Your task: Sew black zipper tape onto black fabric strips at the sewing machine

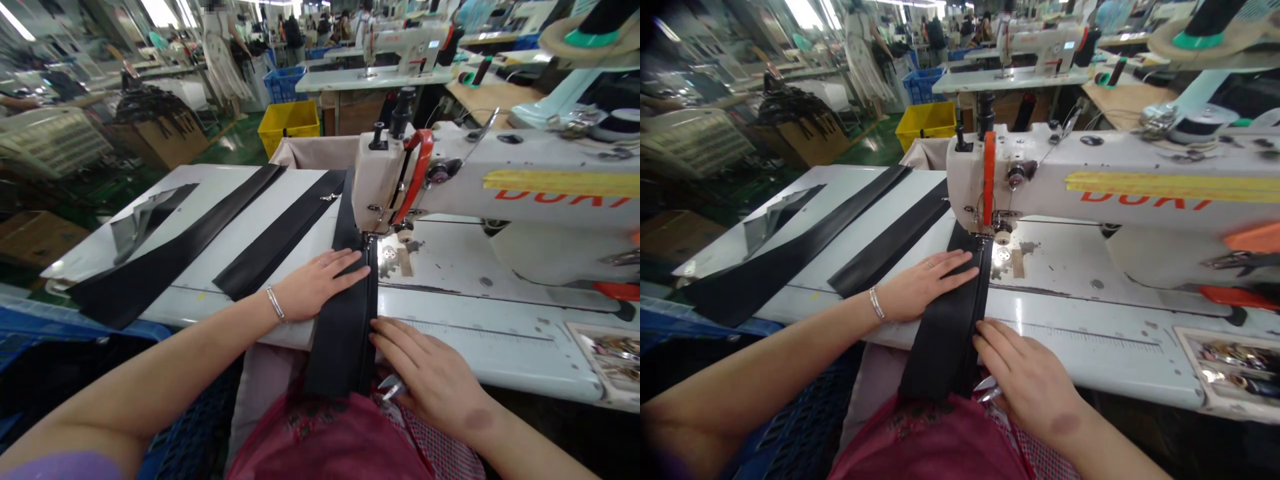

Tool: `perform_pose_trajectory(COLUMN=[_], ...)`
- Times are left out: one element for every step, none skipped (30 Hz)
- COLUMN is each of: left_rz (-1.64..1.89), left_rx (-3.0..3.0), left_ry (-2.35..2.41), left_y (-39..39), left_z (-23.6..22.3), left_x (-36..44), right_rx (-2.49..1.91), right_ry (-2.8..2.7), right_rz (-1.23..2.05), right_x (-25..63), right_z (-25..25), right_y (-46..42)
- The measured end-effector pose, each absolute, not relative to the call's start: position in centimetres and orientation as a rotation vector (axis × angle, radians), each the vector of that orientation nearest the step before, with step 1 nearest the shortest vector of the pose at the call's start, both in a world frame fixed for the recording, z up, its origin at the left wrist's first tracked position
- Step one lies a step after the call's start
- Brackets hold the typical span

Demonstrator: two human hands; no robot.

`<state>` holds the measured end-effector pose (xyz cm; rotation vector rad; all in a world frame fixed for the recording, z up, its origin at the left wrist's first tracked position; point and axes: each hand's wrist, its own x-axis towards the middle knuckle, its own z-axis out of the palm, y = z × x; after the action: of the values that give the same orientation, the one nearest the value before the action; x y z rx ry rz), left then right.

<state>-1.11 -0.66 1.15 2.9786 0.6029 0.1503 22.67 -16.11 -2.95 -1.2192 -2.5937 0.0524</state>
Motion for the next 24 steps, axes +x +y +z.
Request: perform_pose_trajectory(left_rz=[0.081,0.027,-0.005,-0.017,-0.017,-0.007,0.002,0.012,0.016,0.017,0.019,0.022,0.025,0.027,0.025,0.020,0.016,0.015,0.018,0.020,0.023,0.023,0.017,0.005], left_rx=[3.003,3.013,3.013,3.007,3.000,2.991,2.984,2.978,2.972,2.966,2.961,2.957,2.955,2.954,2.955,2.954,2.952,2.948,2.942,2.937,2.931,2.928,2.926,2.927], left_ry=[0.462,0.371,0.324,0.306,0.298,0.294,0.290,0.288,0.285,0.281,0.277,0.276,0.278,0.279,0.278,0.277,0.276,0.275,0.273,0.272,0.270,0.267,0.265,0.264], left_y=[0.3,1.0,1.4,1.7,1.7,1.7,1.6,1.4,1.3,1.2,1.1,1.1,1.1,1.1,1.1,1.1,1.1,1.0,1.0,1.0,1.0,1.0,1.0,1.0], left_z=[0.6,0.1,-0.2,-0.3,-0.3,-0.3,-0.2,0.0,0.1,0.1,0.1,0.1,0.1,0.0,0.0,0.0,0.0,0.0,0.0,0.0,0.0,0.0,0.0,0.0], left_x=[-0.7,-0.3,-0.1,0.1,0.1,0.1,0.0,-0.1,-0.2,-0.2,-0.2,-0.2,-0.2,-0.2,-0.2,-0.1,-0.1,-0.1,-0.1,-0.2,-0.2,-0.2,-0.2,-0.1], right_rx=[-1.216,-1.223,-1.225,-1.220,-1.207,-1.189,-1.165,-1.141,-1.118,-1.098,-1.078,-1.061,-1.050,-1.044,-1.041,-1.040,-1.041,-1.041,-1.040,-1.039,-1.038,-1.037,-1.033,-1.030], right_ry=[-2.604,-2.603,-2.594,-2.579,-2.563,-2.547,-2.533,-2.522,-2.514,-2.508,-2.500,-2.491,-2.481,-2.471,-2.462,-2.455,-2.453,-2.454,-2.457,-2.458,-2.457,-2.449,-2.439,-2.429], right_rz=[-0.036,-0.104,-0.147,-0.167,-0.168,-0.158,-0.147,-0.139,-0.138,-0.141,-0.151,-0.164,-0.177,-0.187,-0.196,-0.200,-0.197,-0.189,-0.180,-0.170,-0.163,-0.161,-0.162,-0.162], right_x=[22.6,22.5,22.4,22.4,22.3,22.3,22.3,22.3,22.3,22.3,22.3,22.3,22.3,22.3,22.3,22.3,22.3,22.2,22.2,22.2,22.2,22.2,22.2,22.2], right_z=[-3.4,-3.7,-4.0,-4.2,-4.3,-4.3,-4.2,-4.0,-3.8,-3.5,-3.3,-3.0,-2.8,-2.6,-2.5,-2.4,-2.4,-2.4,-2.4,-2.4,-2.4,-2.4,-2.4,-2.4], right_y=[-16.5,-16.6,-16.6,-16.5,-16.4,-16.2,-16.1,-15.9,-15.7,-15.6,-15.4,-15.2,-15.1,-15.0,-14.9,-14.8,-14.7,-14.7,-14.6,-14.6,-14.5,-14.5,-14.4,-14.3])
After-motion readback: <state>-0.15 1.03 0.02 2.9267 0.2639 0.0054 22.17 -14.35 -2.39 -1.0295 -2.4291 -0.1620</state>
